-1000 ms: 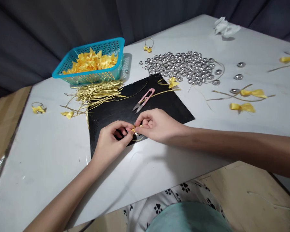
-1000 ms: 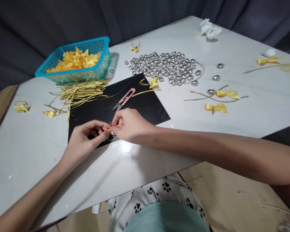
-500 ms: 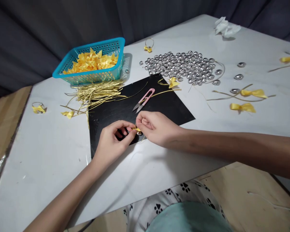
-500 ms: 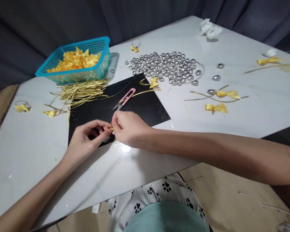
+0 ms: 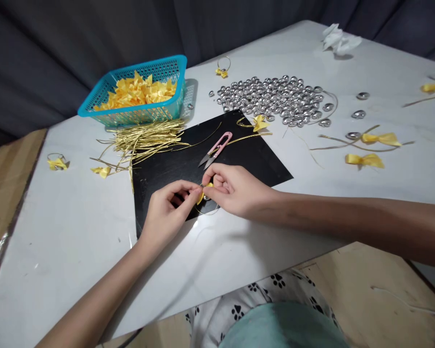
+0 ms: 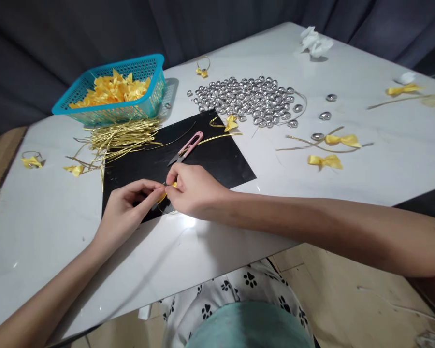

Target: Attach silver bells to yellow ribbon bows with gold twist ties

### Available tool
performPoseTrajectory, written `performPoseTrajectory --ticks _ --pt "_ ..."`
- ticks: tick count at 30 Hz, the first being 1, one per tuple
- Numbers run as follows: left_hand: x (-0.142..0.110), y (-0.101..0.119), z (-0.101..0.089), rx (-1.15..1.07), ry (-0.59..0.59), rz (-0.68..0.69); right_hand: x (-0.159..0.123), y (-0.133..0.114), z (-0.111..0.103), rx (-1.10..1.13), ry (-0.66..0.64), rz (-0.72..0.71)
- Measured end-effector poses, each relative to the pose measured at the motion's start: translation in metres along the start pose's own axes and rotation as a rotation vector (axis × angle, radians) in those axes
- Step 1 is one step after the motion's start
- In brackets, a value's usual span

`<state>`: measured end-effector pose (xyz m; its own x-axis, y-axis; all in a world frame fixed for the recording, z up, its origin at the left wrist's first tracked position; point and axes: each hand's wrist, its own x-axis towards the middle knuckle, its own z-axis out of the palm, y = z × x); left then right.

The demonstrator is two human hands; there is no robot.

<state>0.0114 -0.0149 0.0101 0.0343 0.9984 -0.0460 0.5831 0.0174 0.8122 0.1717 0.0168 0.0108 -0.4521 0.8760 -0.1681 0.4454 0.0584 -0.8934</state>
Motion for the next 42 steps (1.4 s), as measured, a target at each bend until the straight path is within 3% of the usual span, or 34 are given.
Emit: performPoseTrajectory --ticks 11,24,31,42 --pt "-0.0004 -0.0039 -0.0006 -0.075 0.014 -0.019 0.0035 0.0048 0.002 0.054 0.065 -0.07" --pt "0.0001 0.0002 0.0015 -0.028 0.005 -0.001 0.0038 0.0043 0.0036 0.084 0.012 -0.021" --pt "0.0004 -0.0003 0.0013 -0.023 0.001 0.076 0.0024 0.0019 0.0021 0.094 -0.002 0.0" --pt "-0.0003 0.002 0.0023 -0.016 0.035 0.038 -0.0004 0.0038 0.0047 0.09 -0.019 -0.005"
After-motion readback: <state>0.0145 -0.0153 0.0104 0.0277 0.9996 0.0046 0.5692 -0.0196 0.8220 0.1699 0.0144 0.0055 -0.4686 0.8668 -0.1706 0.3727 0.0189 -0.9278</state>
